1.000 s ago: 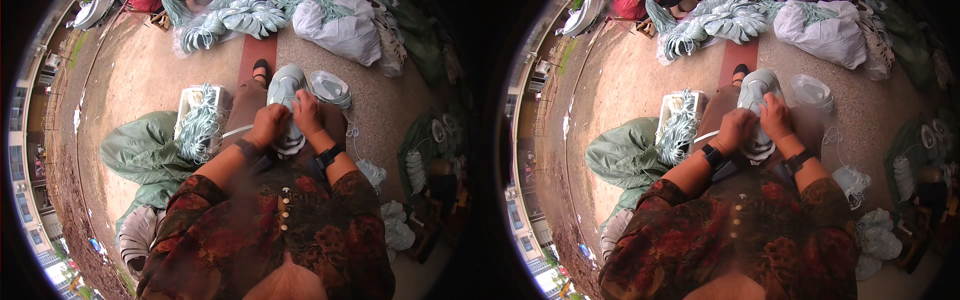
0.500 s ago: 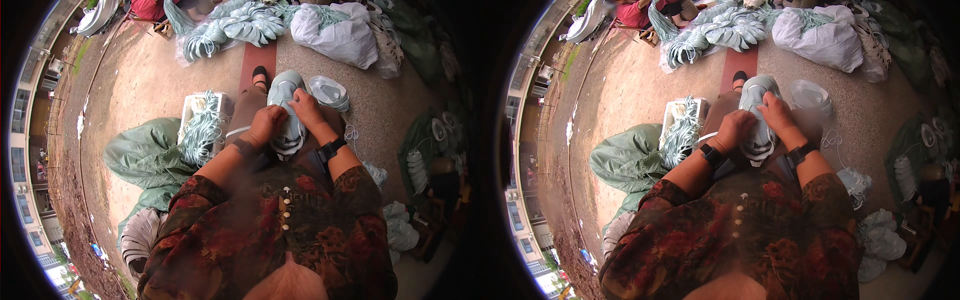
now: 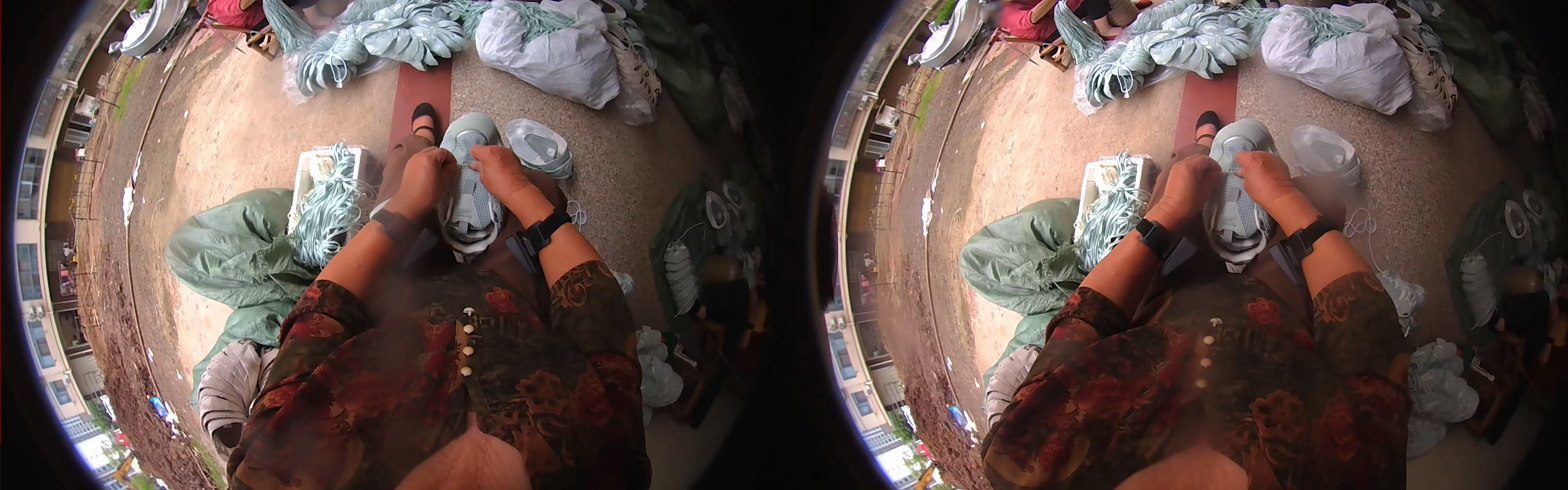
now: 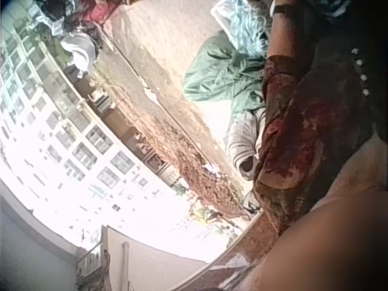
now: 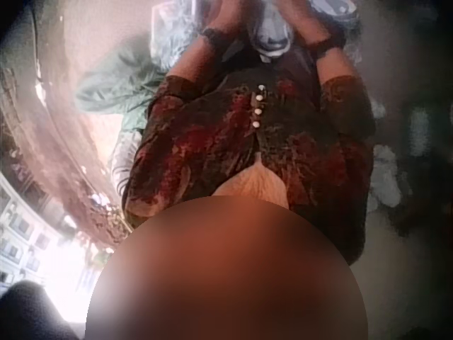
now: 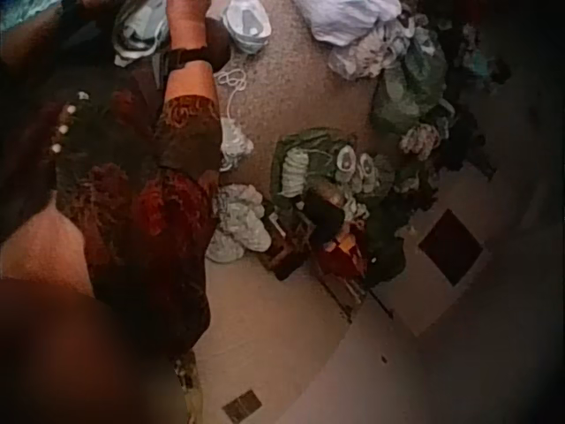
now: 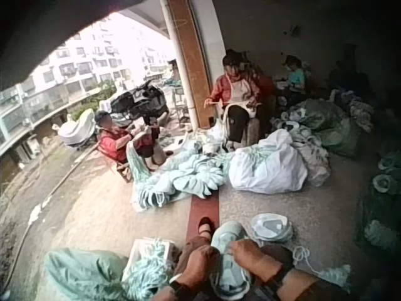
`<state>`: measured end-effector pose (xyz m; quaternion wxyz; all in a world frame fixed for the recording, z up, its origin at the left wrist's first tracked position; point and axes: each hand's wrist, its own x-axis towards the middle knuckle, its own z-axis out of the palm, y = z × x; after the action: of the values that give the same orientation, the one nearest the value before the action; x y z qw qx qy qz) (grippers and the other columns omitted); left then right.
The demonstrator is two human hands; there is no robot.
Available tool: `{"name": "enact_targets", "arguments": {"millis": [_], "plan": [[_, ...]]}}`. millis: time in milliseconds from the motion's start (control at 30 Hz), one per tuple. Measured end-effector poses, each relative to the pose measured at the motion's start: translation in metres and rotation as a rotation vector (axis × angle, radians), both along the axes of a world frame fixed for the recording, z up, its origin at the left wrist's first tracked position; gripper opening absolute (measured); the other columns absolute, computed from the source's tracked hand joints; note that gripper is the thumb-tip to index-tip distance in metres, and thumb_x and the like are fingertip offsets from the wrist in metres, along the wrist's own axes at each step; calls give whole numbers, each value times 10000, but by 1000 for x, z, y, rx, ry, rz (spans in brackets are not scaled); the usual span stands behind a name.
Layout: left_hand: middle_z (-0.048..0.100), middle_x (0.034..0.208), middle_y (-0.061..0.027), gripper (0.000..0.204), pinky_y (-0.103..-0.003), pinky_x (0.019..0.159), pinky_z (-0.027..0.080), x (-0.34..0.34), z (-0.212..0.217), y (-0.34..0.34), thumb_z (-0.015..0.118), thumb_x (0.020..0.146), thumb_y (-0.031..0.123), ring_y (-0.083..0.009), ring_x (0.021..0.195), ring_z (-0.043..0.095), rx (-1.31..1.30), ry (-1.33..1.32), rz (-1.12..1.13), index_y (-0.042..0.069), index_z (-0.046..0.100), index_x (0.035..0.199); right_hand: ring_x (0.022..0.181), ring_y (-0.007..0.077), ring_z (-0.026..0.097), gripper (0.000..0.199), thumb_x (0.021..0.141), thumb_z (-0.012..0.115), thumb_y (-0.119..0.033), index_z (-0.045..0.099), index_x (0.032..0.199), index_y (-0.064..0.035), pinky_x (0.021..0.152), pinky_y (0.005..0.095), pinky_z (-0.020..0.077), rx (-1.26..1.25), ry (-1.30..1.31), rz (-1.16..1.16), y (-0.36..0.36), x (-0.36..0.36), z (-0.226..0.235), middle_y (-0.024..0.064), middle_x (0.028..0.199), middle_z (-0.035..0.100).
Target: The person laces a shoe by hand, threading a lace through the eyelets and pulling it tight. They then set the shoe aside, pick up another shoe, and begin threading a lace through its eyelets.
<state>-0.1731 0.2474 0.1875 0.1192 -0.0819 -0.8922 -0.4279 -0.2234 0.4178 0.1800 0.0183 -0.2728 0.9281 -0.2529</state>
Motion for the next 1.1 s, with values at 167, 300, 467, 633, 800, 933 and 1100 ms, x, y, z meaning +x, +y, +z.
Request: {"name": "enact_targets", "arguments": {"millis": [167, 300, 467, 633, 800, 933, 1100], "plan": [[639, 795, -157, 60, -390, 681, 505, -13, 0, 5, 626, 727, 101, -311, 755, 634, -119, -69, 7, 45, 646, 735, 820, 394, 595, 131, 747, 659, -157, 567, 760, -64, 681, 478, 460, -52, -83, -115, -3, -2, 1, 177, 816, 624], [643, 806, -157, 85, -394, 698, 509, -18, 7, 9, 604, 750, 129, -314, 769, 637, -244, -106, -35, 61, 655, 752, 826, 385, 595, 147, 744, 666, -169, 566, 769, -65, 687, 467, 456, -63, -206, -173, 2, -7, 2, 168, 815, 625], [644, 778, -157, 105, -400, 691, 510, -23, 7, 6, 585, 775, 142, -322, 750, 638, -368, -109, -91, 80, 667, 759, 802, 379, 595, 183, 746, 673, -192, 553, 768, -55, 677, 447, 454, -143, -284, -147, 7, -7, 3, 162, 783, 617], [635, 722, -166, 96, -399, 658, 505, -29, 7, 3, 592, 778, 125, -334, 702, 635, -309, -205, -107, 59, 658, 759, 767, 357, 599, 223, 740, 687, -208, 538, 751, -43, 660, 432, 449, -222, -278, -102, 11, -10, -4, 155, 752, 608], [635, 720, -168, 93, -391, 648, 498, -32, 13, -1, 591, 796, 111, -338, 695, 633, -234, -181, -286, 41, 647, 773, 693, 323, 577, 245, 728, 697, -183, 501, 708, -37, 621, 407, 435, -254, -323, -92, 16, -14, -8, 139, 691, 574], [626, 725, -141, 68, -388, 637, 492, -19, -2, 10, 613, 773, 104, -328, 703, 624, -164, -19, -93, 53, 636, 734, 649, 286, 542, 247, 707, 700, -124, 473, 696, -30, 603, 388, 424, -341, -432, -84, 19, -13, -5, 125, 662, 538], [617, 768, -109, 68, -400, 646, 496, -7, -8, 21, 639, 739, 123, -314, 725, 616, -179, 41, 65, 60, 615, 733, 657, 280, 527, 254, 687, 702, -82, 457, 727, -29, 611, 379, 421, -364, -433, -90, 22, -6, -3, 118, 684, 525]]}}
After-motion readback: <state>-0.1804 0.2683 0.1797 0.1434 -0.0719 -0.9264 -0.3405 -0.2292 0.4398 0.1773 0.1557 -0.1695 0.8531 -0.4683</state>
